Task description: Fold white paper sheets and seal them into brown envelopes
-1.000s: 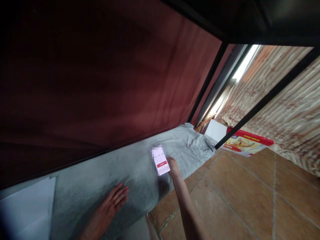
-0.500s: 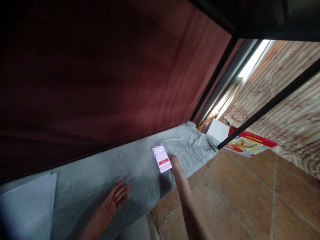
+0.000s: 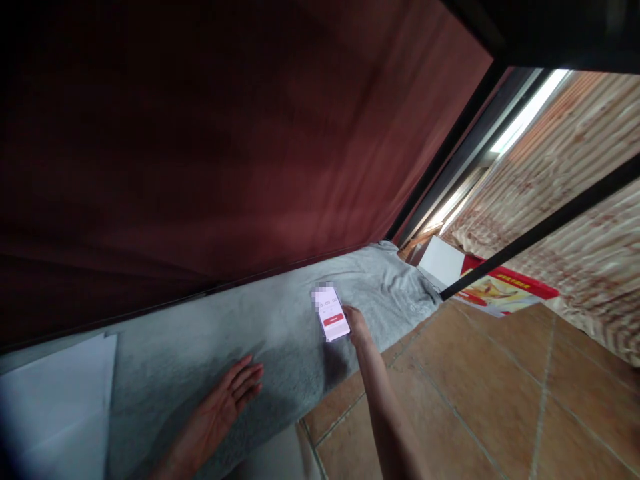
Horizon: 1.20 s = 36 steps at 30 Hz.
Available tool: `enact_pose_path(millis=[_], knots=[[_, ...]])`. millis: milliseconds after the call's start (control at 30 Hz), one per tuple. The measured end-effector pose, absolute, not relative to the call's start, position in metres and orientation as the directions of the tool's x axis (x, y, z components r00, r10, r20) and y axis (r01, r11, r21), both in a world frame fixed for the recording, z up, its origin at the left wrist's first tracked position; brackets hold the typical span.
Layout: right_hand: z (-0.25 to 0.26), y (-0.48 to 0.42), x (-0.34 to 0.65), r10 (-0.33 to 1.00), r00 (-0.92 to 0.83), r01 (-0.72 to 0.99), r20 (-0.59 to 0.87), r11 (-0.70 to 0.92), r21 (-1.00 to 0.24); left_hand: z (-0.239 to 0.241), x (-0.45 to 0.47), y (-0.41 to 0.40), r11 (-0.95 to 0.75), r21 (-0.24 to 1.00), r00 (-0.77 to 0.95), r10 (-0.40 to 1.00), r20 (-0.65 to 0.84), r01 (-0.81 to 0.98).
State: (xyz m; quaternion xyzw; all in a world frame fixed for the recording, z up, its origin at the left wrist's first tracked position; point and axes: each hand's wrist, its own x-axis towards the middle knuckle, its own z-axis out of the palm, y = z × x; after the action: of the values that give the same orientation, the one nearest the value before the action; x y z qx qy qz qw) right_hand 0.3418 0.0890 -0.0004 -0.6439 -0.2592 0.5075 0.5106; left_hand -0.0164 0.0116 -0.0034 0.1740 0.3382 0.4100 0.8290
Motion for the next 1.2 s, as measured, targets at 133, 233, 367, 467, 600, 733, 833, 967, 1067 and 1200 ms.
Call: enact_pose_path(millis=[133, 233, 367, 467, 600, 733, 833, 967, 1067, 1200], knots=[[0.001, 0.088, 0.342, 0.856, 0.351, -0.156, -0.379, -0.346, -0.925, -0.002, -0.016, 0.012, 0.614, 0.555, 0.441, 0.789, -0.427, -0.561], [0.002, 0.087, 0.344, 0.865, 0.354, -0.119, -0.355, -0.335, -0.935, -0.002, -0.016, 0.013, 0.619, 0.547, 0.433, 0.785, -0.443, -0.564], [0.005, 0.085, 0.345, 0.873, 0.382, -0.053, -0.303, -0.307, -0.95, -0.003, -0.016, 0.014, 0.614, 0.534, 0.416, 0.788, -0.454, -0.581], [0.007, 0.084, 0.344, 0.877, 0.399, 0.014, -0.267, -0.298, -0.955, -0.002, -0.015, 0.013, 0.615, 0.534, 0.418, 0.788, -0.452, -0.581], [0.006, 0.086, 0.339, 0.873, 0.439, 0.148, -0.214, -0.305, -0.941, -0.002, -0.016, 0.013, 0.619, 0.532, 0.427, 0.785, -0.449, -0.578], [-0.003, 0.084, 0.331, 0.837, 0.533, 0.291, -0.122, -0.317, -0.903, -0.007, -0.017, 0.013, 0.622, 0.529, 0.439, 0.783, -0.441, -0.577], [-0.01, 0.075, 0.322, 0.824, 0.566, 0.431, -0.024, -0.321, -0.843, -0.009, -0.018, 0.014, 0.63, 0.525, 0.449, 0.776, -0.442, -0.572], [-0.018, 0.064, 0.308, 0.854, 0.507, 0.681, 0.113, -0.317, -0.66, -0.005, -0.017, 0.014, 0.642, 0.513, 0.439, 0.765, -0.47, -0.569], [-0.021, 0.06, 0.303, 0.872, 0.471, 0.742, 0.136, -0.307, -0.596, -0.004, -0.017, 0.013, 0.643, 0.508, 0.436, 0.764, -0.475, -0.574], [-0.021, 0.056, 0.3, 0.893, 0.429, 0.79, 0.133, -0.299, -0.536, -0.007, -0.02, 0.014, 0.637, 0.511, 0.438, 0.769, -0.465, -0.577]])
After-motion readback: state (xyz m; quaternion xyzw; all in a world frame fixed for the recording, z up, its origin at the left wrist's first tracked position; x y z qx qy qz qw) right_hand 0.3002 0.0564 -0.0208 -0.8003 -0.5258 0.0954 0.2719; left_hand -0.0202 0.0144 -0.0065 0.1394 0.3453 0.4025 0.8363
